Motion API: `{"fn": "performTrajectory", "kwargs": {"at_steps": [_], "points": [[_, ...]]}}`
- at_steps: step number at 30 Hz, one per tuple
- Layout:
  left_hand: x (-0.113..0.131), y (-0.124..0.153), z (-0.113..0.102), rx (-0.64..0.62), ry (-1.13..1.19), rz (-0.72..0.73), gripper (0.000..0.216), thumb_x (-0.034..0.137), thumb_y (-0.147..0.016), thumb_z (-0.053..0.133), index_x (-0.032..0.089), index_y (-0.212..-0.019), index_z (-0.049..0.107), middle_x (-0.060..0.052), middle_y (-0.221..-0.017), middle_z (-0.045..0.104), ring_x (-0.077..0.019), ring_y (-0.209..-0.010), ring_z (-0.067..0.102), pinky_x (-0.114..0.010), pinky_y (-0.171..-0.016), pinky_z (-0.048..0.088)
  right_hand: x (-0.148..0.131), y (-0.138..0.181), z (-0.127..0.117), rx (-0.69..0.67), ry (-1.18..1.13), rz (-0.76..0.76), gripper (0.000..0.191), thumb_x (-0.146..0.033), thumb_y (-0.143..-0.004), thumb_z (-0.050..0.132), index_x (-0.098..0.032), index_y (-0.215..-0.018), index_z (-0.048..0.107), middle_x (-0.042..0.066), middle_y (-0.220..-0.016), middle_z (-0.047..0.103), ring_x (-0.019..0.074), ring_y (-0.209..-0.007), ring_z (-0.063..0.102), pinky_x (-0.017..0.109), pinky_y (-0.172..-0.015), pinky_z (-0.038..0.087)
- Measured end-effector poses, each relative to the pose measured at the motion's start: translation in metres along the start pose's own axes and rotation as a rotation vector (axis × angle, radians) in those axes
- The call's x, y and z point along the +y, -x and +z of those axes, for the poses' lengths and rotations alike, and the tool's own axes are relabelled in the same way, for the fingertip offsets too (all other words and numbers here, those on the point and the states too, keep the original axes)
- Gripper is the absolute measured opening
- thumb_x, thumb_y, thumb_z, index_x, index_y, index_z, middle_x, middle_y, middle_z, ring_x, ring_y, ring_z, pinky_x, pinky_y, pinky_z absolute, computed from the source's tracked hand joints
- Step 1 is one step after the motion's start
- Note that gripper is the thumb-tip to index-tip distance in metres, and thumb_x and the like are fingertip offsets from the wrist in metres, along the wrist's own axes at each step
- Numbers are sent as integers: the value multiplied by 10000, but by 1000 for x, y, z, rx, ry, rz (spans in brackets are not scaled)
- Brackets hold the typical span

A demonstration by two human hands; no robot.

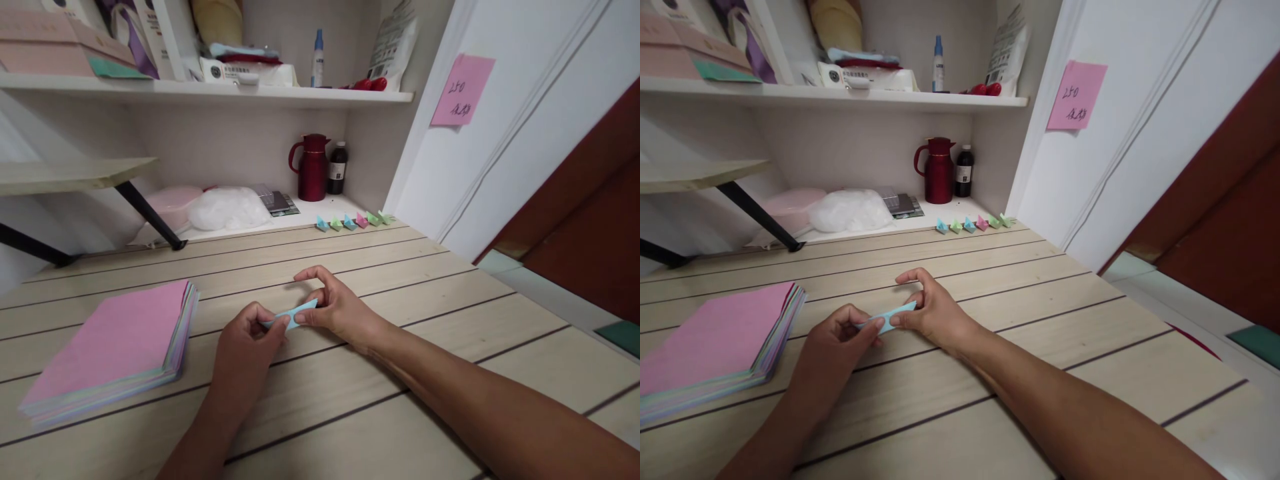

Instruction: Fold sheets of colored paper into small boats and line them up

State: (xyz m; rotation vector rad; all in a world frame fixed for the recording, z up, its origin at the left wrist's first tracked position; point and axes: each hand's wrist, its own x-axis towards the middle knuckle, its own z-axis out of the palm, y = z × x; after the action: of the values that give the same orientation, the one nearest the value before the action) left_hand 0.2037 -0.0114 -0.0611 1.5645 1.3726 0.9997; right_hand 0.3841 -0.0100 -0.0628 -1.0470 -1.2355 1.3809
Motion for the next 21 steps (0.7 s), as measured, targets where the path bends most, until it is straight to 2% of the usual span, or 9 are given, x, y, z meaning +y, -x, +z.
{"fn": "performTrajectory", "kwargs": {"at_steps": [5,11,14,16,19,21], "points": [[2,0,1,28,8,-60,376,537,-709,687,205,-606,543,45,-438,578,-89,-436,408,-210,-462,283,-3,-2,1,-3,-7,60,611,-155,-621,803,-244,-1160,530,-78,-627,568,89,-531,480,210,-527,321],[6,2,1,81,139,-105,382,551,-732,669,206,-652,526,53,-446,557,-92,-367,440,-213,-406,324,-5,-4,-1,9,-3,77,625,-187,-603,820,-225,-1158,535,-68,-624,590,119,-560,540,235,-552,348],[7,3,-4,182,225,-133,367,539,-728,687,208,-833,568,78,-435,531,-106,-367,440,-211,-383,328,-7,-4,-2,21,-19,85,644,-217,-595,841,-219,-1158,529,-66,-625,600,126,-568,554,239,-564,348],[6,2,-7,207,266,-118,484,546,-720,698,201,-1037,573,86,-442,536,-114,-381,451,-212,-394,335,-7,-4,-3,29,-37,87,659,-235,-596,851,-214,-1166,521,-55,-638,620,137,-598,575,250,-601,371],[-1,-2,-6,165,380,-30,734,622,-716,668,157,-1259,501,46,-562,628,-121,-460,535,-248,-514,434,-8,-1,-1,62,-67,62,689,-266,-597,867,-207,-1183,510,-50,-636,625,139,-619,580,263,-650,391],[-6,-6,-1,119,527,-15,886,723,-655,643,108,-1278,506,-3,-657,666,-158,-583,616,-297,-623,490,-8,1,1,92,-80,13,695,-289,-606,870,-215,-1194,506,-55,-642,616,136,-628,576,268,-669,398]]}}
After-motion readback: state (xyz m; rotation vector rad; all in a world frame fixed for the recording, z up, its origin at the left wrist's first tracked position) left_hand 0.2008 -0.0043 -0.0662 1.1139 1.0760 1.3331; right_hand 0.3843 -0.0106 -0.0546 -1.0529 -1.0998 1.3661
